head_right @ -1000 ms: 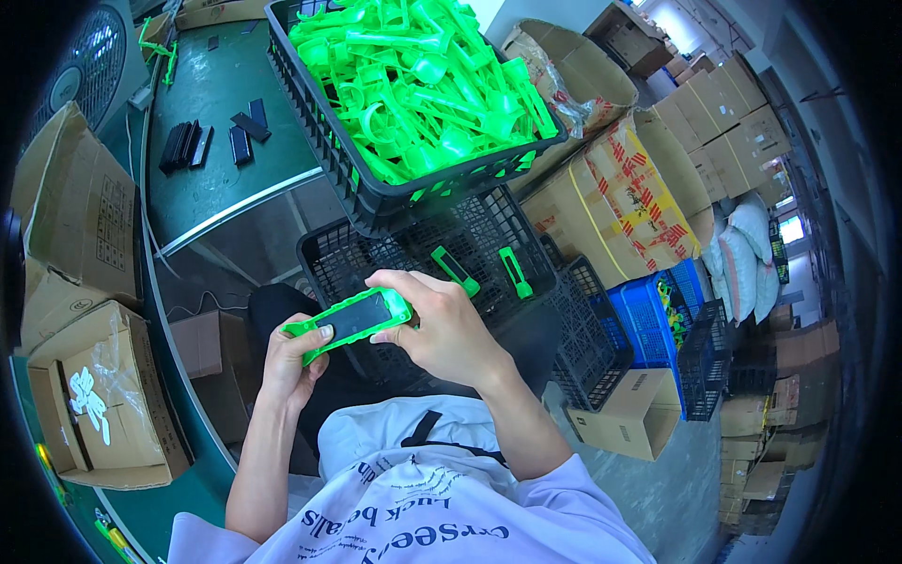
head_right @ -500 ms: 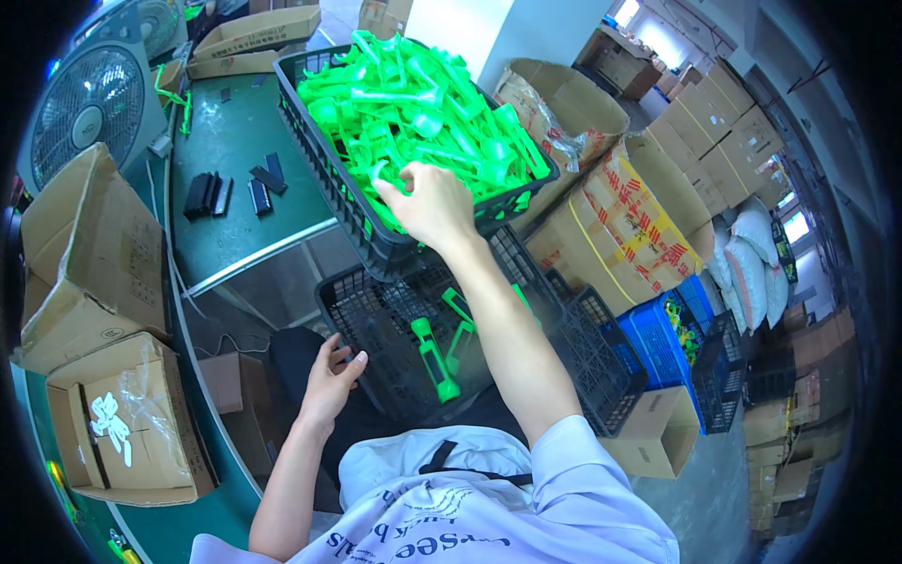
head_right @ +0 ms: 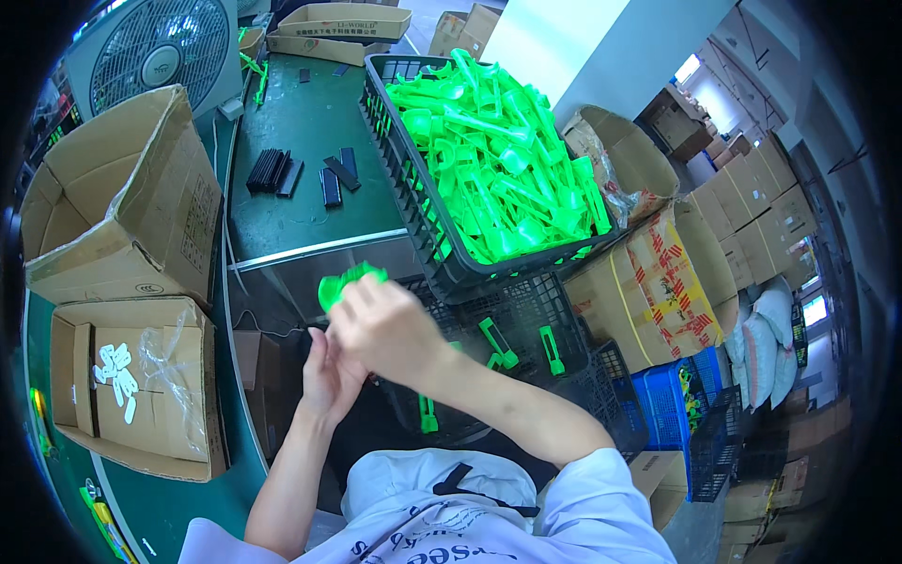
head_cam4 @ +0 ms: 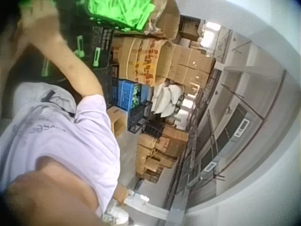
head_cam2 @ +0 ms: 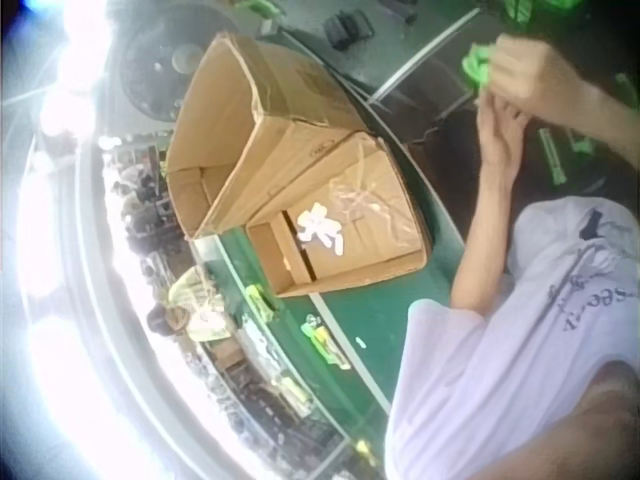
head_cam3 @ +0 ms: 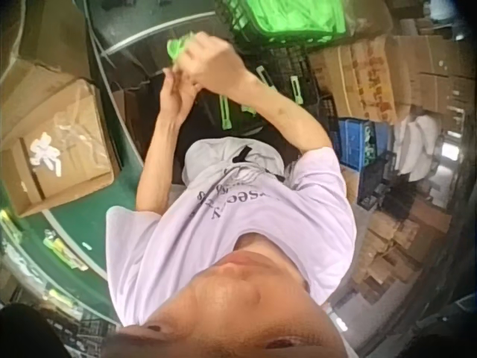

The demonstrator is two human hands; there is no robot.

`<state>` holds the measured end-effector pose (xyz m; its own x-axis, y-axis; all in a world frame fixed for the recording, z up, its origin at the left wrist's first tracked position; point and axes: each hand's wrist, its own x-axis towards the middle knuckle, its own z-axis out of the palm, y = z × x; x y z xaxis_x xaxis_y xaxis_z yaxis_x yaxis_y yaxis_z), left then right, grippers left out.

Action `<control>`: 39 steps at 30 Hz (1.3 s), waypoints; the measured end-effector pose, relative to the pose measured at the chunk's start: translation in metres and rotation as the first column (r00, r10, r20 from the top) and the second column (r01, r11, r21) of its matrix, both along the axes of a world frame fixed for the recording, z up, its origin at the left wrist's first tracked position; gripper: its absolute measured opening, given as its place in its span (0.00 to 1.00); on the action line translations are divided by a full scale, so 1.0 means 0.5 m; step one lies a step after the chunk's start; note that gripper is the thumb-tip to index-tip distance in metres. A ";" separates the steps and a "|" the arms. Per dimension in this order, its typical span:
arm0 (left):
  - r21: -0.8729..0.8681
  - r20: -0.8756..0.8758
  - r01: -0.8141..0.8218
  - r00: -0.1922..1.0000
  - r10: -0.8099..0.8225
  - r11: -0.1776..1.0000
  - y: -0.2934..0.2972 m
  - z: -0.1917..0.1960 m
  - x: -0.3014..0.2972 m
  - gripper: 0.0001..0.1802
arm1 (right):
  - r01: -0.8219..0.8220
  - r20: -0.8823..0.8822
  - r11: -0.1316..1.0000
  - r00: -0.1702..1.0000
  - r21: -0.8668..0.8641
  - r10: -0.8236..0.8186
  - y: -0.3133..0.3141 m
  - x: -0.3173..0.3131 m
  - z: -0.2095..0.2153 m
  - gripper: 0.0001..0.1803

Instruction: The person assembles green plastic housings by hand, inserting a rectangular black component into each housing, then placing the finished pieces into a plastic crate.

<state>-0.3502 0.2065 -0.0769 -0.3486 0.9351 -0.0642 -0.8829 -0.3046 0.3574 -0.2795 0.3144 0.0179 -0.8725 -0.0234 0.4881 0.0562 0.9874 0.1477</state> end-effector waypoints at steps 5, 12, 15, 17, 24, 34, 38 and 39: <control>-0.223 -0.026 -0.118 0.993 0.115 0.968 0.004 -0.058 -0.037 0.24 | 0.114 0.550 0.939 0.831 -0.323 0.089 0.023 -0.073 -0.013 0.14; -0.507 -0.105 -0.091 0.994 0.044 0.857 0.013 -0.069 -0.026 0.21 | 0.523 0.106 0.710 0.833 -0.472 -0.543 0.307 -0.340 -0.119 0.14; -0.524 -0.066 -0.024 0.998 -0.013 0.851 0.007 -0.064 -0.025 0.20 | 0.695 0.310 0.577 0.714 -0.429 -0.628 0.370 -0.395 -0.175 0.21; -0.567 -0.051 0.004 0.998 -0.040 0.824 0.011 -0.055 -0.025 0.20 | 0.728 0.471 0.503 0.685 -0.466 -0.556 0.398 -0.408 -0.207 0.25; -0.556 -0.052 0.049 0.994 -0.093 0.830 0.012 -0.049 -0.017 0.19 | 0.595 0.478 0.160 0.754 -0.788 -0.451 0.459 -0.409 -0.272 0.18; -0.615 -0.293 -0.124 0.953 -0.080 0.778 0.011 -0.078 -0.005 0.17 | 0.347 0.283 0.099 0.874 -0.933 -0.396 0.353 -0.291 -0.201 0.15; -0.610 -0.386 -0.184 0.919 -0.086 0.770 0.010 -0.073 -0.011 0.14 | 0.060 0.041 0.078 0.971 -0.995 -0.236 0.204 -0.166 -0.134 0.11; -0.593 -0.379 -0.173 0.922 -0.082 0.787 0.012 -0.071 -0.011 0.14 | 0.031 0.015 0.058 0.969 -0.998 -0.248 0.173 -0.134 -0.123 0.11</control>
<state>-0.3559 0.2124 -0.1123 -0.5055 0.7249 -0.4679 -0.6373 0.0518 0.7689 -0.3467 0.4010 -0.0434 -0.7254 0.6871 0.0409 0.1212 0.1859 -0.9751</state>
